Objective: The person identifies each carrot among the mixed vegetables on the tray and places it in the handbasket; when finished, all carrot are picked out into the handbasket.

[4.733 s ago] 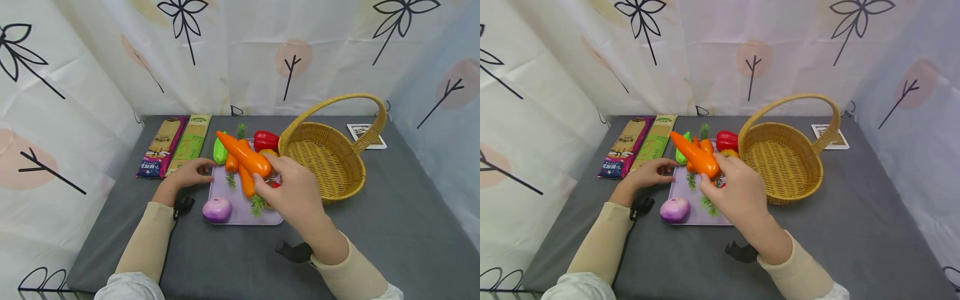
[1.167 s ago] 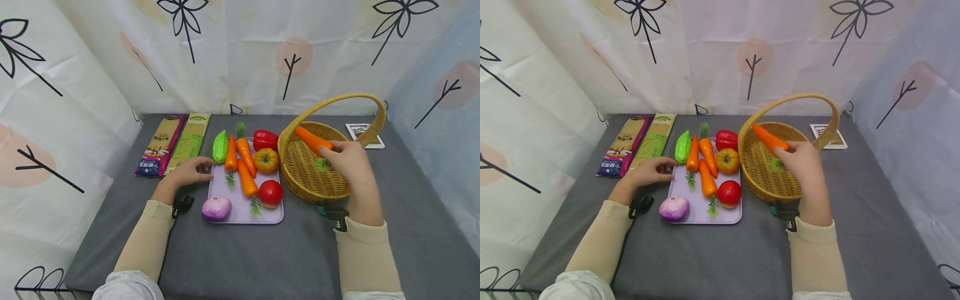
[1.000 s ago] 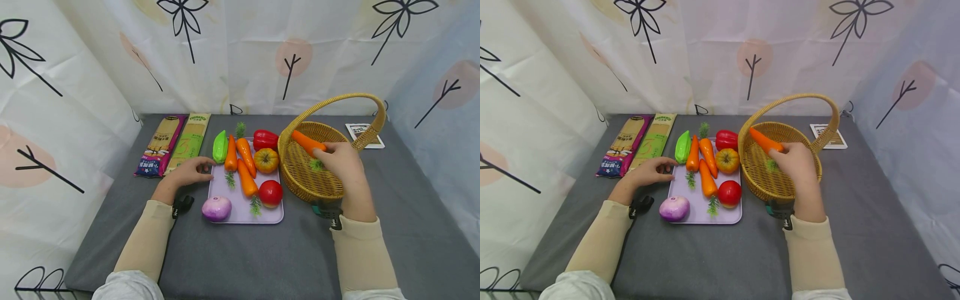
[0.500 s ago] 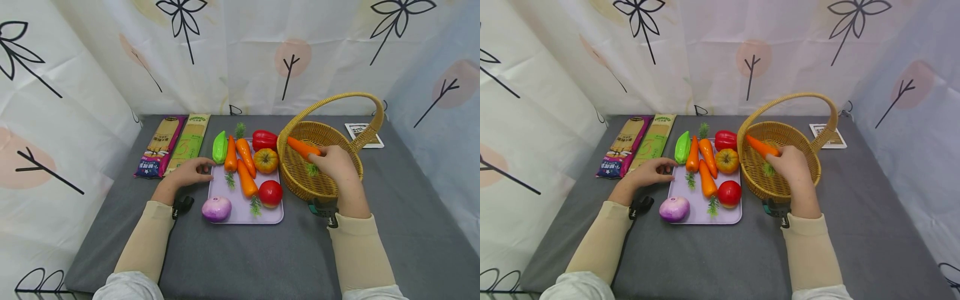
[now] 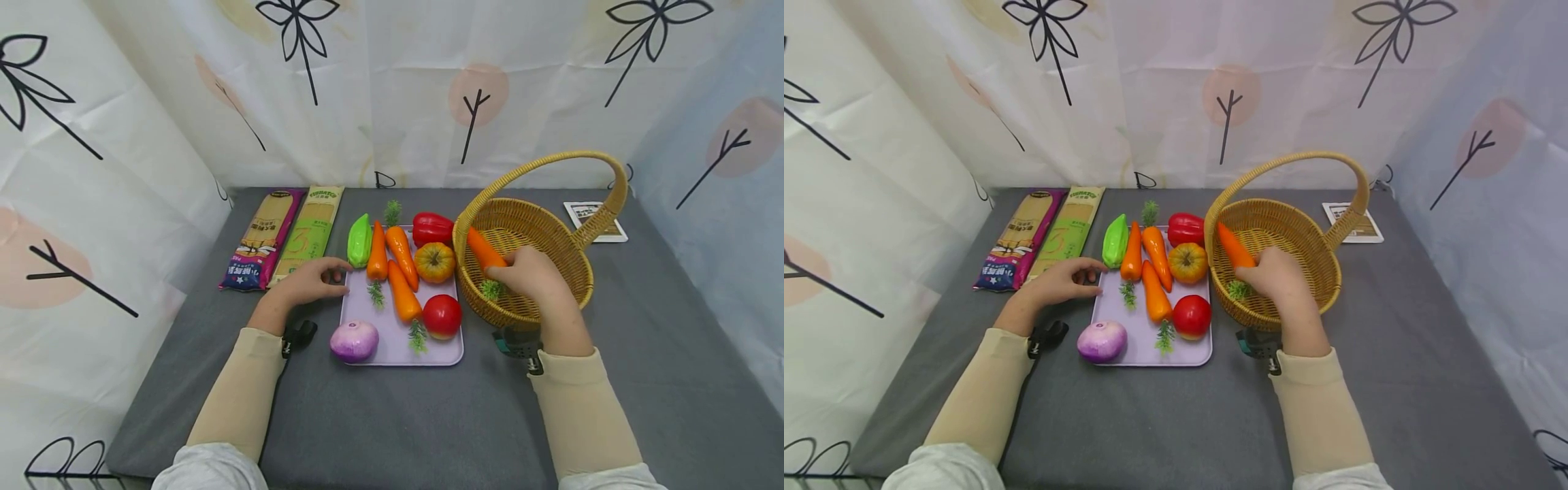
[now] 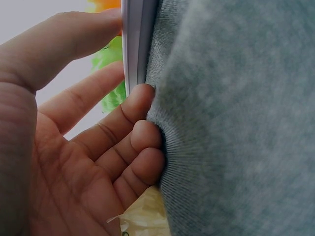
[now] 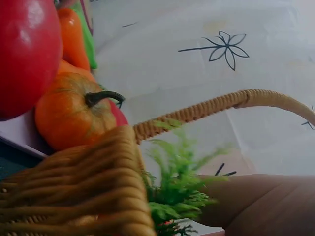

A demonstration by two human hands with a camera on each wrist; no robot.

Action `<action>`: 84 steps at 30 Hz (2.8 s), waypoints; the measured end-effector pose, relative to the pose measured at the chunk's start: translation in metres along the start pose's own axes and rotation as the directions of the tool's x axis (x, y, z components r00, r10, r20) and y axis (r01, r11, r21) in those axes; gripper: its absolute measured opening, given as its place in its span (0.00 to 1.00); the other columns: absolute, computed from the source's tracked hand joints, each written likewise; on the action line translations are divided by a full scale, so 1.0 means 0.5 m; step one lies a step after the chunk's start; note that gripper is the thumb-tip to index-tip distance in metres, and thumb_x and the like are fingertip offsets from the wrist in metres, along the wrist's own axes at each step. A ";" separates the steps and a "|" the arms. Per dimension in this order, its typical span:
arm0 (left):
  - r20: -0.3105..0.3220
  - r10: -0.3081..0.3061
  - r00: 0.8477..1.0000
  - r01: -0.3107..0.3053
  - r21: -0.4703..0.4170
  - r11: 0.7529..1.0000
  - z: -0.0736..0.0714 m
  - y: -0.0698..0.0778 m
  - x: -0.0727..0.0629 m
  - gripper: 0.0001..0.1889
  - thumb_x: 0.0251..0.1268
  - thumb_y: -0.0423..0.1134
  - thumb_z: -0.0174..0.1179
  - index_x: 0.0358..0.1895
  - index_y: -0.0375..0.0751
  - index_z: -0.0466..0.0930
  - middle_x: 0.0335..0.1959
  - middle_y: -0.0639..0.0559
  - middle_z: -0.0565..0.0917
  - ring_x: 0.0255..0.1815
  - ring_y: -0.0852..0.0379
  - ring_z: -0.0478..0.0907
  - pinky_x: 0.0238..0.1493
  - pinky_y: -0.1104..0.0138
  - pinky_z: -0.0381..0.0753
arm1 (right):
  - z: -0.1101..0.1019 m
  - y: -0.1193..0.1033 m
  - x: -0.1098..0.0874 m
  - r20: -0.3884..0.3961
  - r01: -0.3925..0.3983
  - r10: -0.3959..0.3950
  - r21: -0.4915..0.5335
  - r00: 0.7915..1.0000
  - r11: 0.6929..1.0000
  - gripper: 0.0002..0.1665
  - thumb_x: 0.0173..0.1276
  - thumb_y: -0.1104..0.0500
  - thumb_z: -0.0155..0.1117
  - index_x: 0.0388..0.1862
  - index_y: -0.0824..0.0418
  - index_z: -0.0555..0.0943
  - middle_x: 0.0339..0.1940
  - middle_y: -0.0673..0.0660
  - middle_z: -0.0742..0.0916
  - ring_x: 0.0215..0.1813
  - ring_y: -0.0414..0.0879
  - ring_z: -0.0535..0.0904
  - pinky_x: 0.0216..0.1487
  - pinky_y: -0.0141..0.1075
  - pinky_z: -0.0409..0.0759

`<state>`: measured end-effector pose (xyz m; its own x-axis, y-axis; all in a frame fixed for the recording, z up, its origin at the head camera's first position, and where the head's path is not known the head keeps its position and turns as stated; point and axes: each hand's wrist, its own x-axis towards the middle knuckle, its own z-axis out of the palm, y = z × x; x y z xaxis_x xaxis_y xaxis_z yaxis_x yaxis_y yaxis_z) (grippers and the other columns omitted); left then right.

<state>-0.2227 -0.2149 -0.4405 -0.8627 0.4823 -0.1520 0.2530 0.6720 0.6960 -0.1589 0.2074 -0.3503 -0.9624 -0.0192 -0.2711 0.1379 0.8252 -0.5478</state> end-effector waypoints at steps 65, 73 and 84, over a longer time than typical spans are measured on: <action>0.007 0.002 1.000 -0.002 -0.011 1.000 0.000 -0.002 0.002 0.24 0.64 0.45 0.71 0.63 0.47 0.80 0.45 0.47 0.78 0.45 0.48 0.72 0.45 0.57 0.74 | -0.033 -0.122 -0.176 -0.367 0.266 -0.239 0.023 0.899 0.964 0.37 0.72 0.46 0.68 0.73 0.62 0.72 0.57 0.62 0.82 0.56 0.60 0.82 0.56 0.57 0.78; 0.010 -0.006 1.000 0.006 -0.016 1.000 -0.001 0.000 0.000 0.24 0.64 0.45 0.71 0.63 0.47 0.80 0.45 0.47 0.78 0.45 0.48 0.72 0.45 0.57 0.74 | -0.006 -0.145 -0.192 -0.367 0.364 -0.343 -0.013 0.865 0.931 0.34 0.69 0.51 0.72 0.70 0.61 0.75 0.55 0.60 0.83 0.54 0.58 0.81 0.54 0.55 0.80; 0.003 0.003 1.000 -0.003 -0.013 1.000 -0.002 0.001 -0.001 0.25 0.64 0.46 0.71 0.63 0.47 0.80 0.44 0.47 0.78 0.45 0.48 0.72 0.45 0.57 0.74 | 0.052 -0.173 -0.176 -0.300 0.461 -0.464 -0.084 0.834 0.883 0.33 0.65 0.52 0.75 0.66 0.62 0.78 0.46 0.55 0.84 0.43 0.50 0.79 0.43 0.45 0.81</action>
<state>-0.2227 -0.2151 -0.4394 -0.8607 0.4860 -0.1516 0.2499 0.6628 0.7059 -0.0803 0.1232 -0.2997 -0.9365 -0.2291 0.2654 -0.3415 0.7674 -0.5426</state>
